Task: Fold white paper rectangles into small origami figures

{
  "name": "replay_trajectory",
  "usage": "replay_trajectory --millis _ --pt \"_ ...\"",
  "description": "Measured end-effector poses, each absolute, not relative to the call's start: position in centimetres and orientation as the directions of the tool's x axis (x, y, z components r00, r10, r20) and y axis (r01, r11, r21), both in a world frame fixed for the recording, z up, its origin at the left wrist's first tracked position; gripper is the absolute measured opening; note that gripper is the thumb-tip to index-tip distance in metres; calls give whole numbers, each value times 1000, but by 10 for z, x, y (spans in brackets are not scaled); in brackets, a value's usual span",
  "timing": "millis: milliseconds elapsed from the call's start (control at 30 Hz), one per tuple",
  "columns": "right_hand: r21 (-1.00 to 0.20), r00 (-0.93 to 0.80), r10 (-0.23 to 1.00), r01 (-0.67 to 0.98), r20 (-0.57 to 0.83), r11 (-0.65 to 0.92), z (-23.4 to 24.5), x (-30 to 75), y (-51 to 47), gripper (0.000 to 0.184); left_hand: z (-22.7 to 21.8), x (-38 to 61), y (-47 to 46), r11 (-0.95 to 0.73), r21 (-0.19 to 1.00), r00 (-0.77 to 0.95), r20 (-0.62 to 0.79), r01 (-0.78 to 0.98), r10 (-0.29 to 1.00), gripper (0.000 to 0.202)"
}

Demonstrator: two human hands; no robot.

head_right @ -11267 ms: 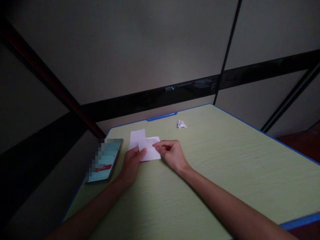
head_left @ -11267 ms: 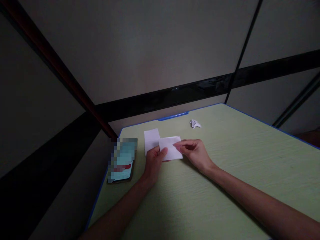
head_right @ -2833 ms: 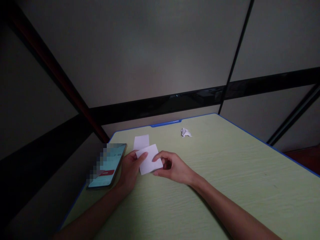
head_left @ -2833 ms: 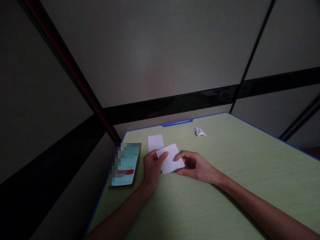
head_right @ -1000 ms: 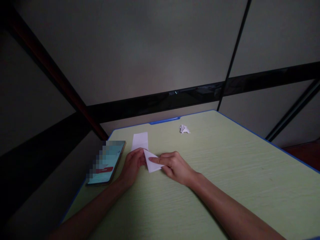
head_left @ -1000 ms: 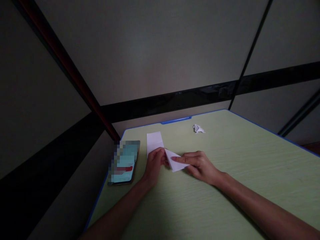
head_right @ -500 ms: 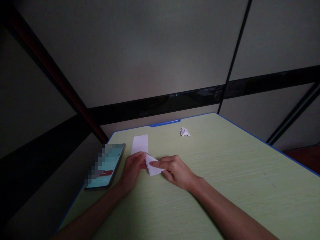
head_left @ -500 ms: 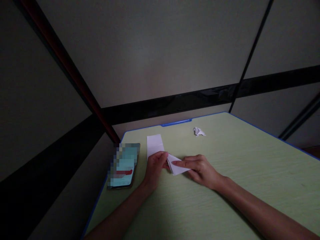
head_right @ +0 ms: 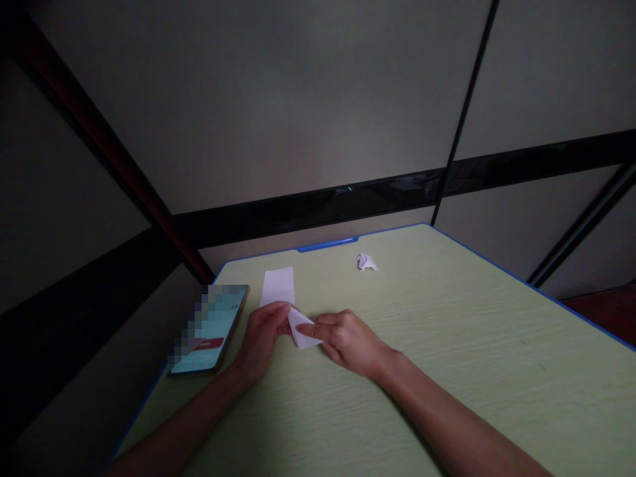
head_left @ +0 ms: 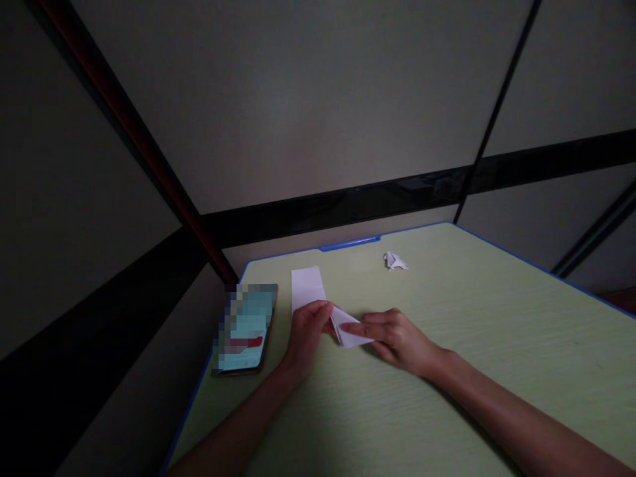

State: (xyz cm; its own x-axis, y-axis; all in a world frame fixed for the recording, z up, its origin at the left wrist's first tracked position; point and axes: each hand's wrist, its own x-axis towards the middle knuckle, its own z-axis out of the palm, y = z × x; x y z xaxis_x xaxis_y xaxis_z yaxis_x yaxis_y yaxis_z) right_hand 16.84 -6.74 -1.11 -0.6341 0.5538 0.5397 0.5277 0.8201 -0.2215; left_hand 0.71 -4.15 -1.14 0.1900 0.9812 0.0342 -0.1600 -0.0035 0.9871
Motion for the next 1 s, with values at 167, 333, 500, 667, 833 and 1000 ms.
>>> replay_trajectory --millis 167,333,500,667,833,1000 --pt "-148 -661 534 547 528 824 -11 167 -68 33 -12 6 -41 3 980 187 35 -197 982 17" --pt "-104 -673 511 547 536 830 -9 165 -68 33 -15 4 -40 -30 979 188 69 -201 980 14" --pt "-187 -636 552 549 539 815 -8 166 -68 33 -15 4 -41 -68 974 170 106 -218 980 14" --pt "-512 -427 699 478 574 713 -10 164 -65 33 -17 2 -39 -104 979 121 126 -173 985 15" --pt "-912 56 921 172 386 372 -10 162 -54 26 -13 2 -39 -51 992 192 72 -112 979 16" --pt "-958 77 963 -104 258 266 -10 162 -48 27 -13 5 -42 107 990 418 -57 -96 907 22"
